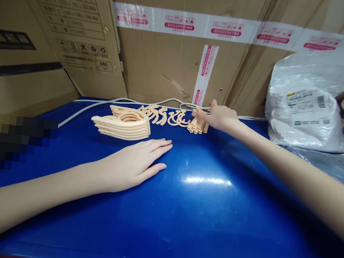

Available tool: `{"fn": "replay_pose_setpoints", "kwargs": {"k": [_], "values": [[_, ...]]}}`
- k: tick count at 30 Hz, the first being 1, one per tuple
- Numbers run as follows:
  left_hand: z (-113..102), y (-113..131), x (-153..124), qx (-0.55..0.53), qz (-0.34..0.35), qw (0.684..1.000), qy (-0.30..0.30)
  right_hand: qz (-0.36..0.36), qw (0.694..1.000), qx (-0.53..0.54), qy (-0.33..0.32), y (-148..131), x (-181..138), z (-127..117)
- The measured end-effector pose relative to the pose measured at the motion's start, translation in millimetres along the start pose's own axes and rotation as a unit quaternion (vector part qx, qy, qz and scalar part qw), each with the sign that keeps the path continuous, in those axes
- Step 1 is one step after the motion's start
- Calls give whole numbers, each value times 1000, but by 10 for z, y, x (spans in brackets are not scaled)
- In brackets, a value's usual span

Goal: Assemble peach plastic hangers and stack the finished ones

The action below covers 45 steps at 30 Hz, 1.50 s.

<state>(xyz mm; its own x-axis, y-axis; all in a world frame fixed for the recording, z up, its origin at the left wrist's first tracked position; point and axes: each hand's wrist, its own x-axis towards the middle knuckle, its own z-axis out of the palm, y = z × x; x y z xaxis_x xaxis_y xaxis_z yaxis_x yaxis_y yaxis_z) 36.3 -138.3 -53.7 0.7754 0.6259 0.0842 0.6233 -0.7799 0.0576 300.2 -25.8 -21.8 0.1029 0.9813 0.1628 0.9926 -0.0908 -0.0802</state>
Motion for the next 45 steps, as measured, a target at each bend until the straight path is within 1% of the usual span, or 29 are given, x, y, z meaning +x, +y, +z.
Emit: {"fn": "replay_pose_setpoints", "kwargs": {"k": [1, 3, 4, 6, 11, 18, 26, 31, 36, 40, 45], "values": [[3, 0, -1, 0, 0, 1000, 1, -2, 1000, 20, -16, 20, 39, 22], [10, -2, -3, 0, 0, 1000, 5, -10, 994, 97, -56, 73, 98, 62], [12, -4, -4, 0, 0, 1000, 6, -12, 989, 131, -66, 99, 115, 77], [15, -8, -5, 1, 0, 1000, 5, -9, 984, 163, -70, 135, 129, 99], [10, -17, -3, 1, 1, 1000, -3, 5, 985, 165, -48, 136, 103, 119], [-4, 3, -15, -4, -6, 1000, -5, 12, 985, 163, -44, 117, 98, 128], [-3, 1, 2, -10, -6, 1000, -6, -14, 993, 112, -40, 151, 126, 122], [0, 0, 3, -11, -7, 1000, -7, -32, 998, 62, -6, 215, 191, 144], [3, -4, 3, -13, 1, 1000, 6, -32, 998, 51, 15, 218, 197, 161], [7, -7, -1, -13, 1, 1000, 5, -18, 998, 66, 11, 196, 163, 102], [27, -17, -12, -9, 4, 1000, 13, -4, 995, 101, 11, 149, 98, -109]]}}
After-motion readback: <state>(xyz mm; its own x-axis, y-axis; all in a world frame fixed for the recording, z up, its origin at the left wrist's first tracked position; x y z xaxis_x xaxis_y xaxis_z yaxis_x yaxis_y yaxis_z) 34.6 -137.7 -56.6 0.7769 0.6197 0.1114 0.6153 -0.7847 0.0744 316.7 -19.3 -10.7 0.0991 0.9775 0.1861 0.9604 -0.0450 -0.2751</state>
